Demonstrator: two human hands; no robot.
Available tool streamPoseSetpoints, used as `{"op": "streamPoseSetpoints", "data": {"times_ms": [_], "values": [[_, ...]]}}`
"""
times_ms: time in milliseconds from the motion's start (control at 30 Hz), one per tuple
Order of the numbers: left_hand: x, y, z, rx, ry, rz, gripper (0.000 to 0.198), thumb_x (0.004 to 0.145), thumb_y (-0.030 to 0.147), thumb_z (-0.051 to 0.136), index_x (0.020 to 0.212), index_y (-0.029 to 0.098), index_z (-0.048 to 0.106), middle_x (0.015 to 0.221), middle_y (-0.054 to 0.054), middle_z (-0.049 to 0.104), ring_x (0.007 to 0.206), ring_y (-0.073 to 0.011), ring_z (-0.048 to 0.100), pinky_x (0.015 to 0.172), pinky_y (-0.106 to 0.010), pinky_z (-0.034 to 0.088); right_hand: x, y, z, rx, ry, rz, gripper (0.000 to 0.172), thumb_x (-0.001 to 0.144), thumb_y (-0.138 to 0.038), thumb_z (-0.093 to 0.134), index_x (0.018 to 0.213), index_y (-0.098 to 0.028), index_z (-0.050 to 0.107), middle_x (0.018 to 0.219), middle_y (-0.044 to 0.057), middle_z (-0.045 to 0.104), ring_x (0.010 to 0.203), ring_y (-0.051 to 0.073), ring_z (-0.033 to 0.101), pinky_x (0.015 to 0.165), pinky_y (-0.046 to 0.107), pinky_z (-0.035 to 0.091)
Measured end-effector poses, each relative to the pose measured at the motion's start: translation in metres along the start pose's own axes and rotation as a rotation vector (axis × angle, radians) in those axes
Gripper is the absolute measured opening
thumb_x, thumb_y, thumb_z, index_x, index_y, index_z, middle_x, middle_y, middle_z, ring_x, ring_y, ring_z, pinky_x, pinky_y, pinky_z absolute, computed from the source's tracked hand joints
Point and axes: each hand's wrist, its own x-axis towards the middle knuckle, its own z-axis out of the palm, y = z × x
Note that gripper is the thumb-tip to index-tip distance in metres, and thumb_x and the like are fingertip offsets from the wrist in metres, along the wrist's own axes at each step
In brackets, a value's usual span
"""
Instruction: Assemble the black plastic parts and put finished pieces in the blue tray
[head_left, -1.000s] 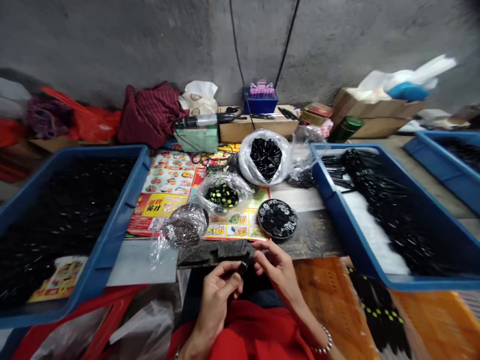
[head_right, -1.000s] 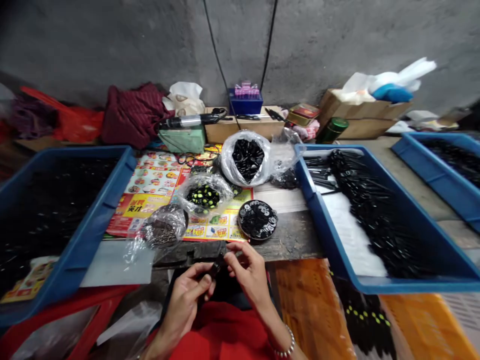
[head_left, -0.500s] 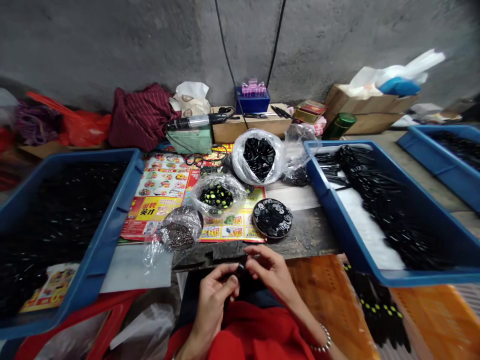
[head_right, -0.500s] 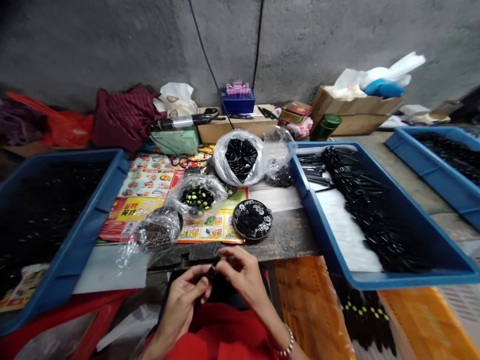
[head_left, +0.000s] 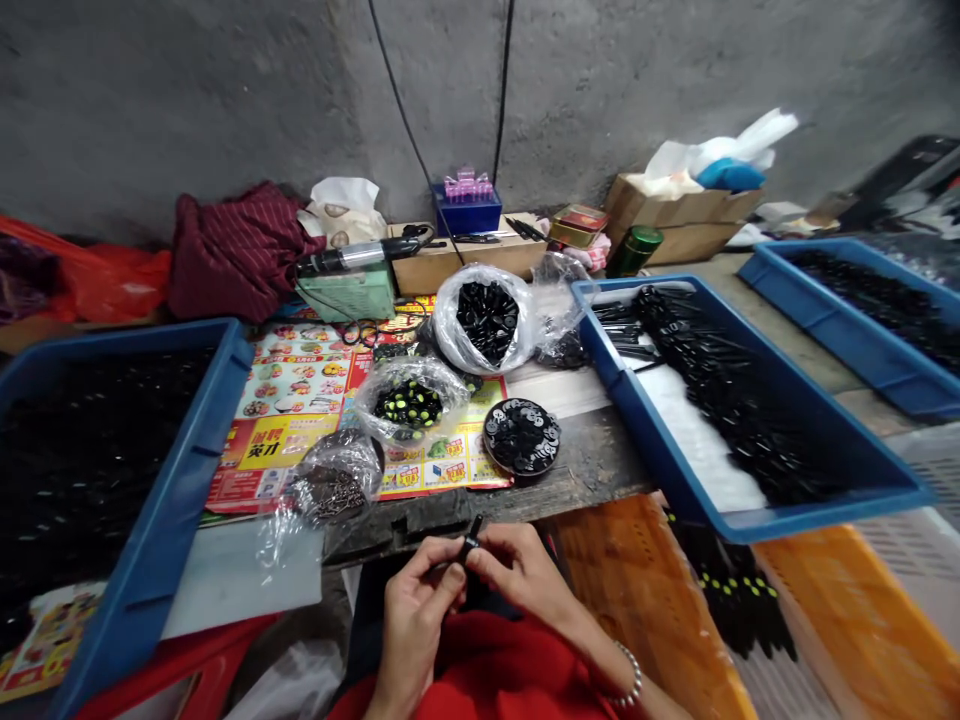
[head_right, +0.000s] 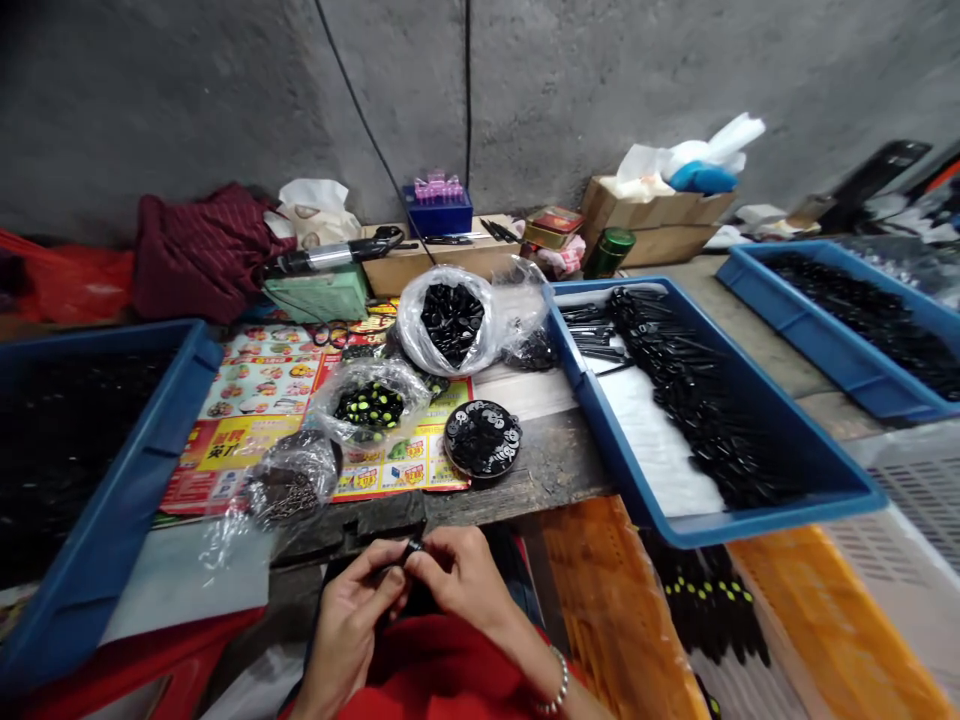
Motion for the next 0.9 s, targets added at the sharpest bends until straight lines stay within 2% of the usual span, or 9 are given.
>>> {"op": "streamPoseSetpoints", "data": {"times_ms": [67, 100, 233, 300, 367, 533, 633, 767, 900], "values": [[0.000, 0.001, 0.001, 0.019, -0.016, 0.020, 0.027, 0.068, 0.037, 0.080, 0.083, 0.015, 0.073, 0.075, -0.001, 0.062, 0.053, -0.0084, 0.050, 0.046, -0.018, 0.039, 0.001, 0.003, 0.000, 0.147, -0.091, 0.129, 0.041, 0.085, -0.046, 0.053, 0.055, -0.016, 0.052, 0.048, -0.003, 0.048, 0.044, 0.010, 0.042, 0.044, 0.021, 0.030], [0.001, 0.001, 0.001, 0.024, -0.019, 0.021, 0.027, 0.069, 0.037, 0.080, 0.083, 0.015, 0.073, 0.075, -0.001, 0.062, 0.053, -0.0085, 0.050, 0.046, -0.018, 0.039, 0.001, 0.004, 0.000, 0.183, -0.084, 0.153, 0.039, 0.082, -0.046, 0.056, 0.057, -0.016, 0.054, 0.049, -0.003, 0.049, 0.044, 0.010, 0.043, 0.043, 0.020, 0.030], [0.000, -0.003, 0.003, 0.043, -0.020, 0.038, 0.024, 0.070, 0.034, 0.079, 0.085, 0.016, 0.073, 0.077, -0.001, 0.059, 0.055, -0.0090, 0.051, 0.047, -0.018, 0.040, -0.003, 0.004, -0.006, -0.003, 0.166, -0.068, 0.024, 0.075, -0.036, 0.069, 0.066, -0.015, 0.061, 0.063, 0.000, 0.058, 0.057, 0.012, 0.047, 0.053, 0.023, 0.034], [-0.002, -0.006, 0.004, 0.052, -0.019, 0.058, 0.023, 0.070, 0.032, 0.079, 0.085, 0.016, 0.074, 0.077, -0.001, 0.057, 0.055, -0.0086, 0.051, 0.047, -0.018, 0.040, -0.005, 0.002, -0.008, -0.090, 0.202, -0.146, 0.021, 0.077, -0.033, 0.066, 0.066, -0.015, 0.060, 0.064, 0.001, 0.056, 0.060, 0.012, 0.047, 0.056, 0.024, 0.033], [-0.003, -0.008, 0.005, 0.059, -0.018, 0.081, 0.022, 0.071, 0.032, 0.078, 0.085, 0.016, 0.074, 0.075, 0.000, 0.054, 0.054, -0.0080, 0.050, 0.047, -0.018, 0.040, -0.006, 0.002, -0.008, -0.063, 0.167, -0.093, 0.026, 0.079, -0.032, 0.062, 0.059, -0.015, 0.056, 0.058, -0.001, 0.051, 0.056, 0.011, 0.042, 0.054, 0.024, 0.029], [-0.007, -0.009, 0.006, 0.101, -0.022, 0.144, 0.019, 0.072, 0.031, 0.076, 0.085, 0.017, 0.075, 0.072, 0.002, 0.051, 0.054, -0.0080, 0.049, 0.048, -0.018, 0.040, -0.002, 0.011, -0.006, 0.407, -0.131, 0.269, 0.040, 0.073, -0.051, 0.063, 0.059, -0.013, 0.060, 0.048, -0.003, 0.048, 0.042, 0.007, 0.035, 0.043, 0.021, 0.026], [-0.008, -0.008, 0.006, 0.107, -0.006, 0.148, 0.021, 0.071, 0.031, 0.078, 0.085, 0.016, 0.075, 0.072, 0.001, 0.053, 0.056, -0.0089, 0.051, 0.049, -0.019, 0.041, -0.001, 0.015, -0.005, 0.493, -0.203, 0.331, 0.051, 0.069, -0.062, 0.063, 0.060, -0.012, 0.063, 0.045, -0.003, 0.050, 0.036, 0.006, 0.035, 0.038, 0.020, 0.026], [-0.006, -0.005, 0.008, 0.033, 0.003, 0.048, 0.030, 0.069, 0.035, 0.080, 0.089, 0.014, 0.072, 0.068, -0.001, 0.060, 0.052, -0.0092, 0.052, 0.047, -0.018, 0.041, 0.001, 0.016, -0.003, 0.565, -0.215, 0.350, 0.057, 0.068, -0.068, 0.063, 0.056, -0.012, 0.059, 0.043, -0.002, 0.050, 0.034, 0.006, 0.037, 0.035, 0.019, 0.028], [-0.003, 0.007, 0.017, -0.050, 0.014, -0.043, 0.039, 0.060, 0.036, 0.086, 0.088, 0.015, 0.069, 0.067, -0.002, 0.067, 0.052, -0.0107, 0.057, 0.047, -0.018, 0.045, 0.001, 0.011, -0.004, 0.620, -0.061, 0.293, 0.050, 0.061, -0.060, 0.075, 0.072, -0.014, 0.060, 0.057, -0.004, 0.055, 0.043, 0.008, 0.047, 0.041, 0.019, 0.038]]}}
